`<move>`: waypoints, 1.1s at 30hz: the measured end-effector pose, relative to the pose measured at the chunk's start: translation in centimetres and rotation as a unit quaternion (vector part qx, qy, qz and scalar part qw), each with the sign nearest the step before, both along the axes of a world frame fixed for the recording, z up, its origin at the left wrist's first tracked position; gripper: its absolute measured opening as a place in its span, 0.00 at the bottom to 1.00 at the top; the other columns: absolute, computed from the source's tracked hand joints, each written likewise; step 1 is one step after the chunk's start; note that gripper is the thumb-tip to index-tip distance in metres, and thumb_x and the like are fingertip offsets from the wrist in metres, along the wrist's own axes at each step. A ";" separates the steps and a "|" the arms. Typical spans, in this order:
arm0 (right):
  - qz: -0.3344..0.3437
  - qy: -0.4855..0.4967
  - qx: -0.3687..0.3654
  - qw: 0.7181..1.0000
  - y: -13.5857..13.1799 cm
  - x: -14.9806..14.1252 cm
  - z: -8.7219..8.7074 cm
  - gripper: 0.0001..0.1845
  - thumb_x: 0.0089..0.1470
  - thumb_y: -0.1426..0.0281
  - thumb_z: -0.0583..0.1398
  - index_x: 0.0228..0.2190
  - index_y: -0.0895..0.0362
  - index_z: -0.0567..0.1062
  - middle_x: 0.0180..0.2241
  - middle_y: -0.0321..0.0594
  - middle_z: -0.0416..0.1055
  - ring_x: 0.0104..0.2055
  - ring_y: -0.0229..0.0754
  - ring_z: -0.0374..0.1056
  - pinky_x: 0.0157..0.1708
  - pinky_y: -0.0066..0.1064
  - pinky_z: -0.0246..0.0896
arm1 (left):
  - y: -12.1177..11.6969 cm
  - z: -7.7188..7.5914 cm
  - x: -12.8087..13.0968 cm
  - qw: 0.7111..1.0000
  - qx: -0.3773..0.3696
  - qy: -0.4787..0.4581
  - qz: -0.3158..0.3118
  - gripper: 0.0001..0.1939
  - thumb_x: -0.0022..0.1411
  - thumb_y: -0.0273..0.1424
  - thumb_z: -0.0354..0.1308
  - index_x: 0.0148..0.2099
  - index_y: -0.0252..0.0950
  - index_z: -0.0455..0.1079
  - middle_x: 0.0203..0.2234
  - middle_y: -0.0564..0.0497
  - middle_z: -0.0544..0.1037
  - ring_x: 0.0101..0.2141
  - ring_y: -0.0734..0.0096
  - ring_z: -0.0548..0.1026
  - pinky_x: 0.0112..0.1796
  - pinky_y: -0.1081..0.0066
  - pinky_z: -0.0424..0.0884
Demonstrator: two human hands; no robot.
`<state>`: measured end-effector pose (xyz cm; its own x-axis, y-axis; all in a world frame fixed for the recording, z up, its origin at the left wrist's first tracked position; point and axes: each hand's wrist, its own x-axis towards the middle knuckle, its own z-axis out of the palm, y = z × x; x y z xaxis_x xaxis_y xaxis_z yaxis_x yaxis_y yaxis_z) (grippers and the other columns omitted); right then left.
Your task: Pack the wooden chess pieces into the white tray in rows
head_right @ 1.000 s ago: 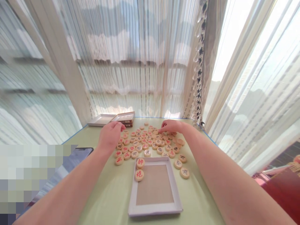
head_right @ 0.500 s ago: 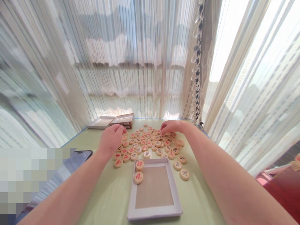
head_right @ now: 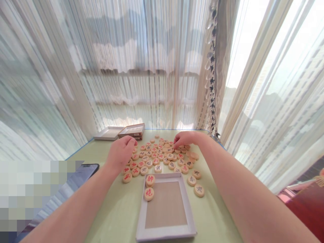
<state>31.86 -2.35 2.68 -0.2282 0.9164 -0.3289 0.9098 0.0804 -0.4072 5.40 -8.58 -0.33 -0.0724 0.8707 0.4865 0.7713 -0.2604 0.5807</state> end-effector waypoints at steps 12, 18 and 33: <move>0.003 -0.020 0.021 1.000 0.1 0.3 -0.3 0.15 0.36 0.58 0.64 0.21 0.55 0.69 0.21 0.32 0.63 0.26 0.36 0.57 0.24 0.28 0.50 | 0.2 -0.5 0.0 0.999 0.003 0.039 -0.011 0.17 0.59 0.36 0.42 0.24 0.38 0.66 0.21 0.51 0.74 0.25 0.69 0.68 0.26 0.72 0.56; 0.026 0.048 0.005 0.998 0.1 0.2 -0.5 0.18 0.35 0.60 0.65 0.21 0.55 0.63 0.18 0.28 0.55 0.22 0.33 0.51 0.21 0.27 0.43 | 0.2 -0.5 -0.1 0.999 -0.005 0.038 -0.009 0.16 0.59 0.35 0.42 0.24 0.38 0.66 0.22 0.50 0.74 0.26 0.68 0.68 0.26 0.72 0.56; -0.075 0.071 0.110 0.988 0.1 -0.9 -0.2 0.10 0.41 0.63 0.62 0.25 0.56 0.72 0.26 0.36 0.68 0.28 0.37 0.60 0.25 0.28 0.54 | 0.3 0.1 -0.1 0.999 -0.028 -0.032 0.026 0.15 0.57 0.33 0.44 0.24 0.38 0.67 0.20 0.53 0.73 0.25 0.70 0.68 0.28 0.72 0.57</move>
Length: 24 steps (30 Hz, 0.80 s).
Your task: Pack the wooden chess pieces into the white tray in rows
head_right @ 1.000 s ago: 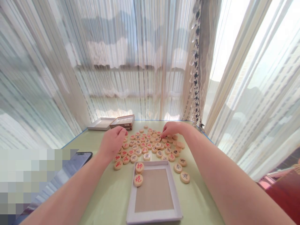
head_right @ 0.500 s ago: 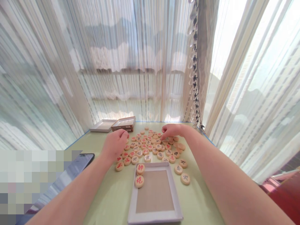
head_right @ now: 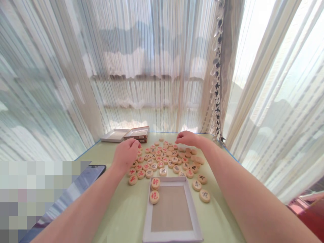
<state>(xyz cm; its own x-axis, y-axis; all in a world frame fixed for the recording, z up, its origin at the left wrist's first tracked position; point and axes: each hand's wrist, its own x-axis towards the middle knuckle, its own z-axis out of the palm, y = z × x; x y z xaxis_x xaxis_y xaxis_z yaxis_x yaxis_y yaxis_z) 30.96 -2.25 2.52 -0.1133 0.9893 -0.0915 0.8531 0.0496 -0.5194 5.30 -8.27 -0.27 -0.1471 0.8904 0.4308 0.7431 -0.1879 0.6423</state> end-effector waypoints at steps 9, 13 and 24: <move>-0.019 0.012 -0.071 0.997 0.2 1.3 -0.8 0.11 0.40 0.65 0.62 0.28 0.57 0.73 0.26 0.36 0.69 0.24 0.34 0.60 0.23 0.26 0.55 | 0.0 -0.2 0.0 1.000 0.016 0.015 -0.013 0.15 0.57 0.34 0.43 0.24 0.38 0.67 0.20 0.52 0.72 0.26 0.70 0.67 0.27 0.72 0.56; 0.034 -0.049 -0.112 0.992 0.2 1.2 -0.4 0.12 0.36 0.64 0.64 0.26 0.56 0.75 0.24 0.35 0.69 0.27 0.36 0.61 0.24 0.27 0.55 | 0.0 -0.3 -0.1 0.999 0.021 0.025 -0.019 0.15 0.57 0.34 0.43 0.24 0.38 0.67 0.21 0.52 0.73 0.26 0.70 0.68 0.27 0.72 0.56; 0.066 -0.078 -0.038 0.994 0.3 0.8 -0.7 0.19 0.33 0.63 0.66 0.22 0.55 0.61 0.19 0.28 0.57 0.22 0.33 0.53 0.20 0.26 0.46 | -0.1 0.3 -0.1 0.998 0.000 -0.053 0.015 0.15 0.55 0.33 0.44 0.23 0.38 0.69 0.18 0.52 0.72 0.24 0.69 0.68 0.27 0.71 0.58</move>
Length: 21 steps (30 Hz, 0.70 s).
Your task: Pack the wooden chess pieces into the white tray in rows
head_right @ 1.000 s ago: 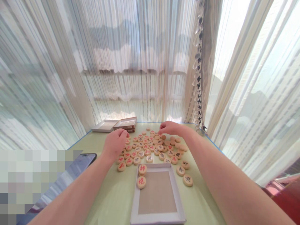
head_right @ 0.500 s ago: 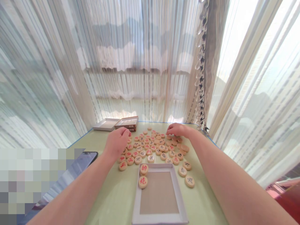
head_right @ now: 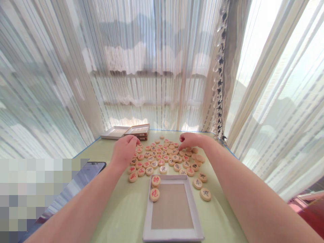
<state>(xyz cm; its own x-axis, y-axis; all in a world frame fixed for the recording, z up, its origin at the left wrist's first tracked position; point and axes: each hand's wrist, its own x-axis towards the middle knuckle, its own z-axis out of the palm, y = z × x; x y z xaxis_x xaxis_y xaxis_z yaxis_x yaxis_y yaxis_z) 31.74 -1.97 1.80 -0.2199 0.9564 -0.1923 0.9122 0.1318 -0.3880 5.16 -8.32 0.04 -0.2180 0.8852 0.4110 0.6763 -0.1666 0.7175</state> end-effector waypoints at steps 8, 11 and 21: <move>-0.007 0.086 -0.069 0.994 0.4 0.0 -0.2 0.13 0.40 0.63 0.62 0.22 0.55 0.64 0.20 0.31 0.62 0.21 0.33 0.57 0.21 0.27 0.50 | 0.2 -0.1 -0.1 0.999 -0.003 -0.041 0.008 0.14 0.53 0.33 0.45 0.22 0.38 0.69 0.20 0.52 0.75 0.26 0.68 0.70 0.27 0.71 0.60; -0.041 0.083 -0.022 0.995 0.4 -0.1 -0.1 0.11 0.41 0.63 0.61 0.22 0.56 0.65 0.19 0.32 0.62 0.21 0.33 0.56 0.20 0.26 0.50 | 0.2 0.0 -0.1 0.999 -0.001 -0.034 0.008 0.14 0.54 0.33 0.45 0.22 0.38 0.69 0.18 0.53 0.74 0.24 0.69 0.69 0.26 0.71 0.59; 0.002 0.055 0.126 0.991 0.2 -2.7 -0.3 0.16 0.49 0.65 0.56 0.41 0.53 0.72 0.45 0.42 0.70 0.41 0.44 0.66 0.40 0.33 0.60 | -0.1 0.2 0.1 1.000 -0.008 -0.012 -0.002 0.16 0.55 0.33 0.44 0.22 0.38 0.69 0.15 0.52 0.71 0.21 0.69 0.67 0.25 0.71 0.58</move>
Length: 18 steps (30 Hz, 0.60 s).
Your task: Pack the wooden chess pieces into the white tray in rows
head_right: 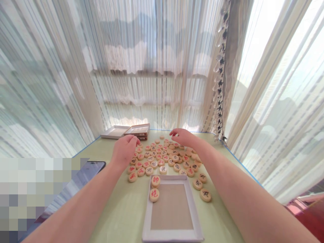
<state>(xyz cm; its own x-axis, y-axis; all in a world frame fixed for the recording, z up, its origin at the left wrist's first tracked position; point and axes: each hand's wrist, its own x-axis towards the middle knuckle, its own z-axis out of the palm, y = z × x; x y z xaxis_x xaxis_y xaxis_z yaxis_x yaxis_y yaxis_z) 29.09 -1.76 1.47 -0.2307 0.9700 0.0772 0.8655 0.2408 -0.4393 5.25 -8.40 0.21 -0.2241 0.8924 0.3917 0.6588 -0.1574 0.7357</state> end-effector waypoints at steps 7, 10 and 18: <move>0.117 -0.099 -0.007 0.988 -0.8 -2.8 -1.7 0.28 0.55 0.54 0.49 0.56 0.44 0.61 0.62 0.31 0.49 0.62 0.53 0.42 0.59 0.49 0.35 | 0.1 -0.3 -0.1 1.000 0.007 0.013 -0.004 0.15 0.55 0.32 0.44 0.23 0.38 0.68 0.17 0.53 0.71 0.23 0.69 0.68 0.26 0.71 0.58; 0.126 -0.081 -0.008 0.989 -0.9 -2.9 -2.0 0.27 0.55 0.50 0.47 0.54 0.40 0.63 0.60 0.29 0.53 0.62 0.53 0.44 0.59 0.51 0.34 | 0.1 -0.3 0.0 1.000 0.011 0.024 -0.007 0.15 0.56 0.33 0.44 0.23 0.38 0.68 0.17 0.53 0.72 0.23 0.70 0.68 0.26 0.71 0.58; 0.118 -0.047 0.078 0.989 -0.9 -3.4 -2.4 0.25 0.55 0.55 0.49 0.50 0.52 0.69 0.55 0.41 0.62 0.57 0.47 0.55 0.57 0.40 0.47 | 0.0 -0.1 0.0 0.999 0.025 0.034 -0.021 0.15 0.57 0.33 0.43 0.24 0.37 0.68 0.19 0.52 0.72 0.25 0.70 0.68 0.28 0.72 0.59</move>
<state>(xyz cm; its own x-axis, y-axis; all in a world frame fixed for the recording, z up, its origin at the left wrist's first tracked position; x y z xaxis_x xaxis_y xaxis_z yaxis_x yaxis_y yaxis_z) 25.64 -2.63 -0.95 -0.4630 0.8659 0.1893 0.8119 0.5000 -0.3014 5.25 -8.39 0.08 -0.1588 0.8795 0.4486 0.6998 -0.2203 0.6796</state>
